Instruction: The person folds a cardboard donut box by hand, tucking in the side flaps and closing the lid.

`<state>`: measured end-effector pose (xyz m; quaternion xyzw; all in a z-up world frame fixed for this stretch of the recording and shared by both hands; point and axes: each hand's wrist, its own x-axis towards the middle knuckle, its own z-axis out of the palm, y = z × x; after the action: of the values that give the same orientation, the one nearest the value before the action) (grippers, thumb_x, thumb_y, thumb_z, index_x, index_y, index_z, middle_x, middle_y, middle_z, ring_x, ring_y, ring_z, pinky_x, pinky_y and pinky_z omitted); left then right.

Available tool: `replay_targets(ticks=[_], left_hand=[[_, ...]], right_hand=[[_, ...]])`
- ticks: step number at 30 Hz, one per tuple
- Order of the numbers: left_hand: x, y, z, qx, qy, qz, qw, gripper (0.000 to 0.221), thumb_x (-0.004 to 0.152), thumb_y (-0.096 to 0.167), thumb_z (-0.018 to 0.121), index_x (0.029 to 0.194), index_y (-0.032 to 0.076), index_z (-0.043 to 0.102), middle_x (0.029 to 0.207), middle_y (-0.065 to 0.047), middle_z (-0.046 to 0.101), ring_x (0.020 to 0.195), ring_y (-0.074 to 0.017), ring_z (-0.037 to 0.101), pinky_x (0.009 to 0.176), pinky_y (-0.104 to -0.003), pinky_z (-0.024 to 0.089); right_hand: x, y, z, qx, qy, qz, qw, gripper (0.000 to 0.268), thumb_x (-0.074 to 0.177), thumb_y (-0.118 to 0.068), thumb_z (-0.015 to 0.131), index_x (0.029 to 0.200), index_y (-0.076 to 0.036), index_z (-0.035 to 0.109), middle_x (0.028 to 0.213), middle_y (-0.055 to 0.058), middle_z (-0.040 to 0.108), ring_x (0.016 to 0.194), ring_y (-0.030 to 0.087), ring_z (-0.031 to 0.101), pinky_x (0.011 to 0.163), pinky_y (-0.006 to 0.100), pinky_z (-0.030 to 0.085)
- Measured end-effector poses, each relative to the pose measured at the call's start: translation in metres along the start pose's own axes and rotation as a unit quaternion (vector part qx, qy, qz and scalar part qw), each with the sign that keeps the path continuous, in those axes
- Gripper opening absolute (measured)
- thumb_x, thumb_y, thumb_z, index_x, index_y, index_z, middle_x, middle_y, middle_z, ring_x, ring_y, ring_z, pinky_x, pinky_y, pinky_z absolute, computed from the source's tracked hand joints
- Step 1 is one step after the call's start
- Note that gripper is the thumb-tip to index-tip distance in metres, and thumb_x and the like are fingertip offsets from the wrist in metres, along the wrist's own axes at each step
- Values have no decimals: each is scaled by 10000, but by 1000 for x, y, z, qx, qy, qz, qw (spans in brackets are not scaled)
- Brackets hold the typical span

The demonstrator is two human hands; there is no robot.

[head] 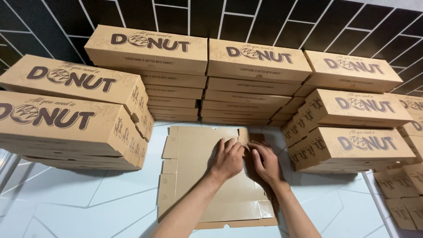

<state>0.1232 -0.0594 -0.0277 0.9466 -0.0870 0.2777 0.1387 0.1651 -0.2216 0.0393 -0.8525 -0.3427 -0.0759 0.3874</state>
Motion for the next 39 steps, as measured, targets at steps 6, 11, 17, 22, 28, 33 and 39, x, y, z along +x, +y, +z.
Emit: replay_targets(ticks=[6, 11, 17, 22, 28, 33, 39], left_hand=[[11, 7, -50, -23, -16, -13, 1000, 515, 820, 137, 414, 1276, 50, 634, 1267, -138, 613, 1339, -372, 505, 1042, -624, 402], [4, 6, -28, -27, -18, 8, 999, 392, 810, 115, 429, 1080, 50, 705, 1075, -133, 665, 1261, -360, 550, 1051, -683, 380], [7, 11, -59, -58, 23, -1, 998, 274, 884, 138, 513, 1079, 54, 687, 1190, -120, 652, 1213, -320, 547, 1109, -636, 358], [6, 12, -54, -33, -16, 11, 999, 354, 855, 148, 518, 1110, 53, 744, 1354, -134, 637, 1367, -339, 480, 1130, -682, 325], [8, 11, -60, -69, 15, 23, 997, 252, 887, 120, 492, 1006, 35, 697, 1251, -163, 665, 1294, -347, 543, 1106, -664, 364], [8, 11, -55, -106, -62, -2, 992, 333, 908, 111, 421, 1038, 28, 715, 1185, -150, 700, 1359, -396, 510, 1167, -721, 253], [6, 11, -59, -93, 12, 15, 996, 317, 917, 136, 505, 1165, 33, 674, 1230, -136, 665, 1279, -333, 548, 1141, -620, 322]], right_hand=[[-5, -5, -7, -28, -75, -100, 992, 340, 999, -222, 518, 1194, -107, 771, 1256, 175, 729, 1203, 392, 658, 1006, 518, 512], [-8, 1, -7, 8, -28, -109, 994, 268, 1007, -260, 504, 927, -173, 745, 911, 56, 711, 945, 299, 688, 862, 418, 557], [-10, 12, 3, -10, -92, -64, 994, 403, 1017, -308, 457, 1253, -80, 690, 1365, 97, 653, 1306, 280, 595, 1075, 424, 442], [-16, 8, 2, 22, 12, -121, 992, 378, 1018, -237, 494, 829, -81, 783, 860, 51, 776, 961, 249, 738, 834, 339, 564], [-14, 18, 8, -28, -76, -24, 996, 440, 1003, -389, 481, 1228, -127, 753, 1452, 59, 645, 1357, 280, 570, 1114, 449, 427], [-15, 3, -1, 16, 25, -93, 995, 332, 1021, -257, 484, 941, -92, 760, 942, 57, 770, 938, 228, 700, 852, 348, 532], [-16, 23, 11, -20, -13, -68, 997, 370, 1006, -291, 495, 1084, -49, 765, 1150, 108, 763, 1109, 285, 687, 960, 404, 527]])
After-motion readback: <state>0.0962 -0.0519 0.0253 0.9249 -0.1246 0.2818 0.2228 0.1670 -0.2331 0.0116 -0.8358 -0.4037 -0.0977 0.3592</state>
